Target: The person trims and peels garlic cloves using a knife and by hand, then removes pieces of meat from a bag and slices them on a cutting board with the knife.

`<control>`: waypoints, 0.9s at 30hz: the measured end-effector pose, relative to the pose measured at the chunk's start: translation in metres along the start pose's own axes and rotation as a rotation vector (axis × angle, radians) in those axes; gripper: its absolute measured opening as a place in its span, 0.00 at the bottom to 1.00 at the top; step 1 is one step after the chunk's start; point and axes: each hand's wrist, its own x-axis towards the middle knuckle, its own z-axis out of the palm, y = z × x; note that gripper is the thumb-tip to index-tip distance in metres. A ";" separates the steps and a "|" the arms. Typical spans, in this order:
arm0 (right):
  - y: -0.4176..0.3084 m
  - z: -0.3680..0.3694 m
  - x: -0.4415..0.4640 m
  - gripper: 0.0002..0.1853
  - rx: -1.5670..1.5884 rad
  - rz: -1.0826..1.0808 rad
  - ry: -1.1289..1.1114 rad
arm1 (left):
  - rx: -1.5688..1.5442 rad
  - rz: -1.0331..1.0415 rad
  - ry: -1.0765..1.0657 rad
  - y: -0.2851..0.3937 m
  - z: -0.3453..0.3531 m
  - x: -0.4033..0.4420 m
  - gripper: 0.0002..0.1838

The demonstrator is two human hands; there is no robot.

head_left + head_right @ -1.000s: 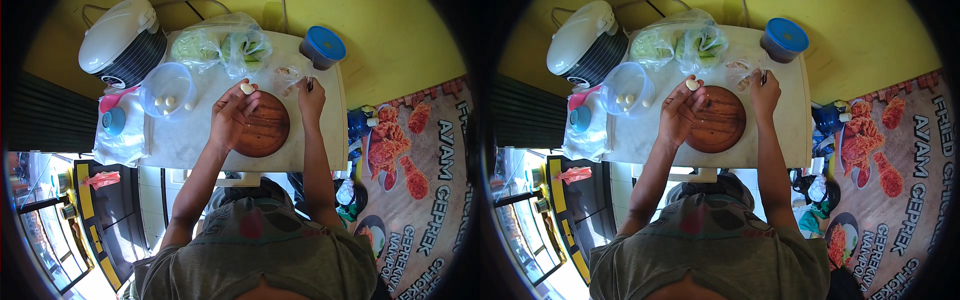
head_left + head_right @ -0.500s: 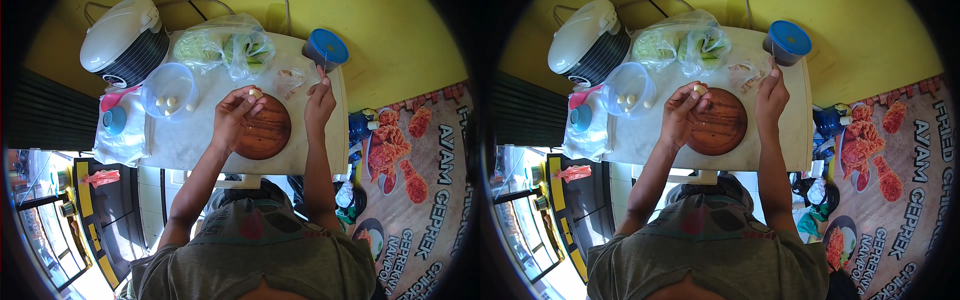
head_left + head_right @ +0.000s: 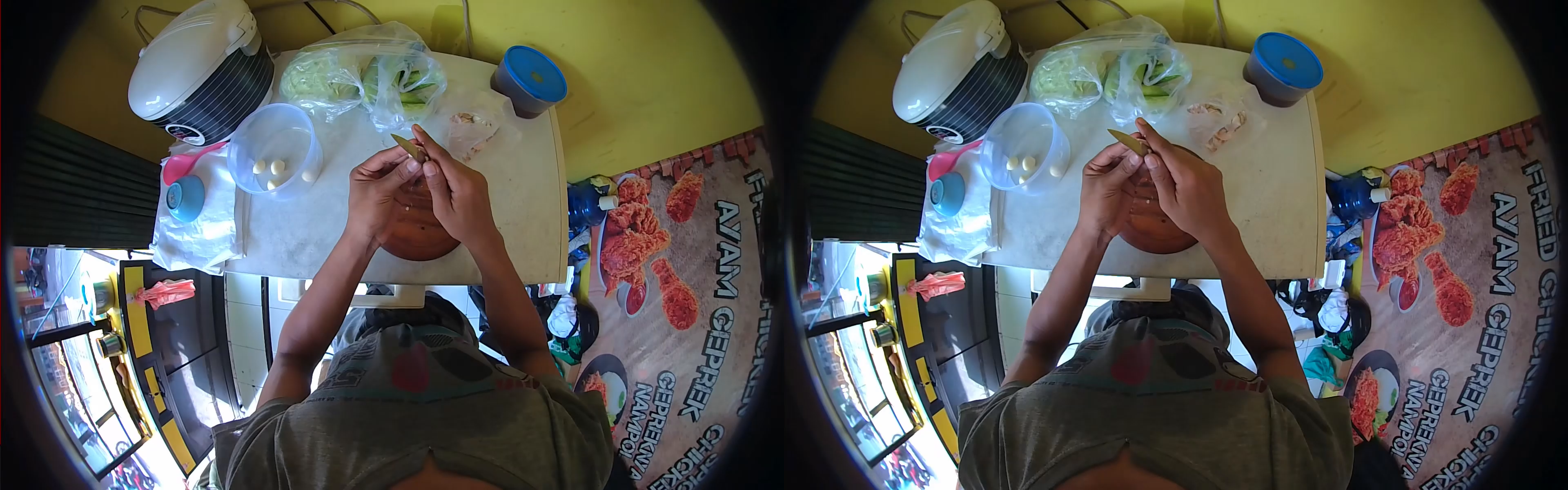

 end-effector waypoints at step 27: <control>-0.009 0.000 0.000 0.21 -0.077 0.051 -0.017 | 0.083 0.128 0.094 0.004 0.006 -0.004 0.12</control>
